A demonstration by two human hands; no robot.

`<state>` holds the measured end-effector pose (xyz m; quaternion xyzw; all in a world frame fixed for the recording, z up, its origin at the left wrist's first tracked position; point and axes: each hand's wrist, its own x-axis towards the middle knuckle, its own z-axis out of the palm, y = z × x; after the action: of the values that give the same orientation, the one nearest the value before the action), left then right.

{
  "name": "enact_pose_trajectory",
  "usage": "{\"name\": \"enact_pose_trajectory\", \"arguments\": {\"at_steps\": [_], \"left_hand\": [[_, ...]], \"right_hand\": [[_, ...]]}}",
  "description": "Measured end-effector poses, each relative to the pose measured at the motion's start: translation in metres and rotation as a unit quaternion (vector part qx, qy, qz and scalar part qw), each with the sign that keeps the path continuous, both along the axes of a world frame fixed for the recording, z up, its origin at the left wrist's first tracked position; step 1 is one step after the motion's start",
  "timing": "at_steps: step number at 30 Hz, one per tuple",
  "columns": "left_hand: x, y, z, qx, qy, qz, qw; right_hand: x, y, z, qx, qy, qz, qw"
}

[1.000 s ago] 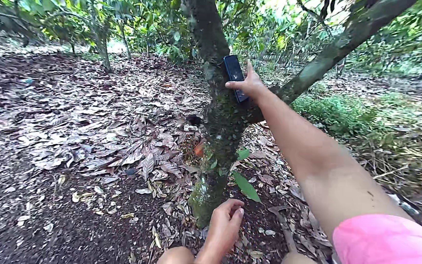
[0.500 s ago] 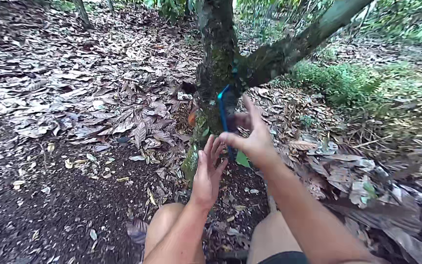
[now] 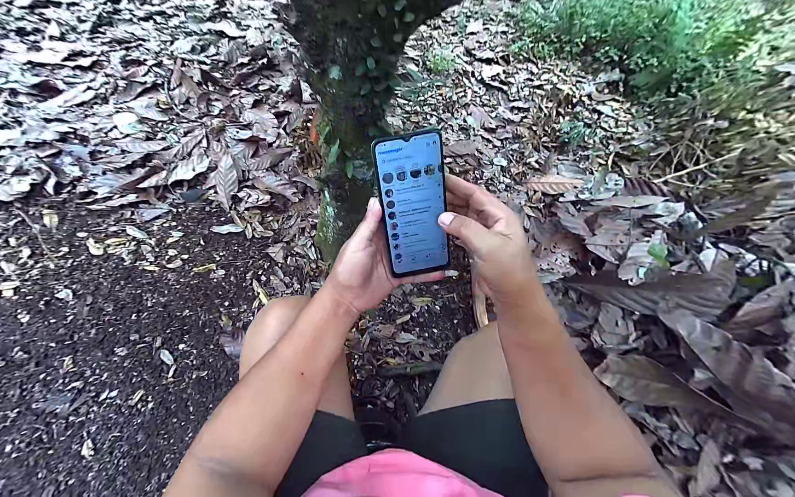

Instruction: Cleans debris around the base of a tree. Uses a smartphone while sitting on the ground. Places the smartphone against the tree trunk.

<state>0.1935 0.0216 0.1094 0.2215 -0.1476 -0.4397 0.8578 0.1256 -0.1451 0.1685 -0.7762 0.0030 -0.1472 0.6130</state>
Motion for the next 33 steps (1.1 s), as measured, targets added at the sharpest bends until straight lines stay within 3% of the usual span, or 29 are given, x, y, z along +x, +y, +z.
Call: {"name": "enact_pose_trajectory", "arguments": {"at_steps": [10,25,33], "left_hand": [[-0.006,-0.008,0.002,0.022,-0.019,-0.016,0.999],[-0.005,-0.004,0.007,0.056,-0.02,0.001,0.998],[-0.006,-0.003,0.009,0.038,-0.002,-0.024,0.999]], "right_hand": [[-0.002,-0.009,-0.005,0.047,-0.031,-0.007,0.998],[0.005,0.005,-0.017,0.03,-0.049,-0.056,0.997],[0.0,0.003,-0.008,0.121,-0.032,-0.024,0.992]]}}
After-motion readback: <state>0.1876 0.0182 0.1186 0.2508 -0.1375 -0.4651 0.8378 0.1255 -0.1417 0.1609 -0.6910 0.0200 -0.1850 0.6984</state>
